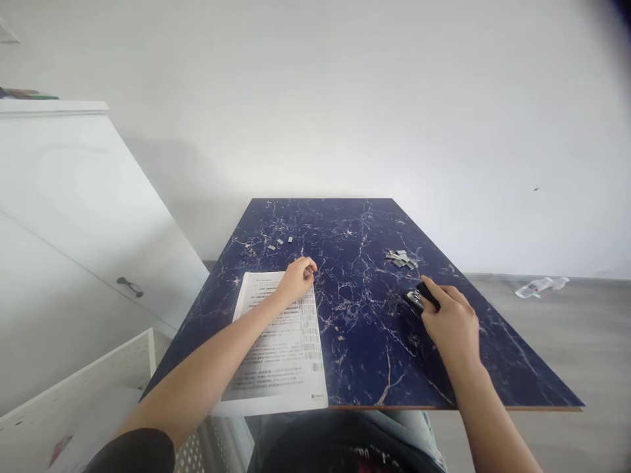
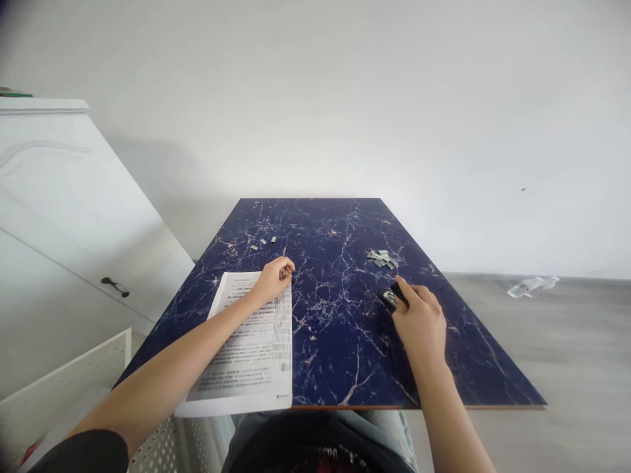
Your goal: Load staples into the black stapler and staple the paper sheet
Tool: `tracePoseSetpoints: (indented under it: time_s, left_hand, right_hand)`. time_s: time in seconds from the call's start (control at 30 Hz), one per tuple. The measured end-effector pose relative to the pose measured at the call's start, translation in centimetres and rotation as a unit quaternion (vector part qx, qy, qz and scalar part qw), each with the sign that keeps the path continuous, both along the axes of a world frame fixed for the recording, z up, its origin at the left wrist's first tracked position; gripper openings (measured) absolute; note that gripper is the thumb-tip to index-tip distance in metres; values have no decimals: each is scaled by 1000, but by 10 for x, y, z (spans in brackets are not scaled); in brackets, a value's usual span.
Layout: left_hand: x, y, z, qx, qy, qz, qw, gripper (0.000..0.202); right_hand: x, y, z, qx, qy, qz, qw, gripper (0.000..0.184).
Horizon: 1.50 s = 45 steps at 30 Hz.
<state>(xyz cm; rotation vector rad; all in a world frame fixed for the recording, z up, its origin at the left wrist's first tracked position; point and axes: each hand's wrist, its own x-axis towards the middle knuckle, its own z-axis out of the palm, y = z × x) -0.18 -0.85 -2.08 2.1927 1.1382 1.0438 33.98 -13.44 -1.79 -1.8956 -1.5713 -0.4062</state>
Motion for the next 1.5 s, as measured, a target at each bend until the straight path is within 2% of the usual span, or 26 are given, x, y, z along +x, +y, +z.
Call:
tracePoseSetpoints:
  time_s: [0.87,1.0,1.07,1.13,1.17,1.27,1.37,1.5]
  left_hand:
    - [1,0,2,-9,3,2,1000,22]
    - [0,1,0,-3,3,1,1000,21]
    - [0,1,0,-5,8,-1,1000,21]
    - [1,1,0,-9,14,-4,1000,19]
    - [1,1,1,-12,16,-5,1000,18]
    - [1,0,3,-20,19,-12,1000,10]
    - [1,-1,5,-32,43,-30,998,6]
    - [1,-3,7,16,154,-74,985,8]
  right_hand:
    - [-6,0,4,10,-15,-7,1000,43]
    - [-16,-4,12,56,-20,-29,998,40]
    - [-23,-6,17,101,-28,-26,994,34]
    - [-32,-4,23,109,-44,37,992,18]
    - [-37,-1,26,89,-55,84,991,14]
    - [-56,15,36,-36,-84,200,975,20]
    - [-82,42,47,-159,-104,239,952,23]
    - [-121,80,46,-248,-108,254,929,21]
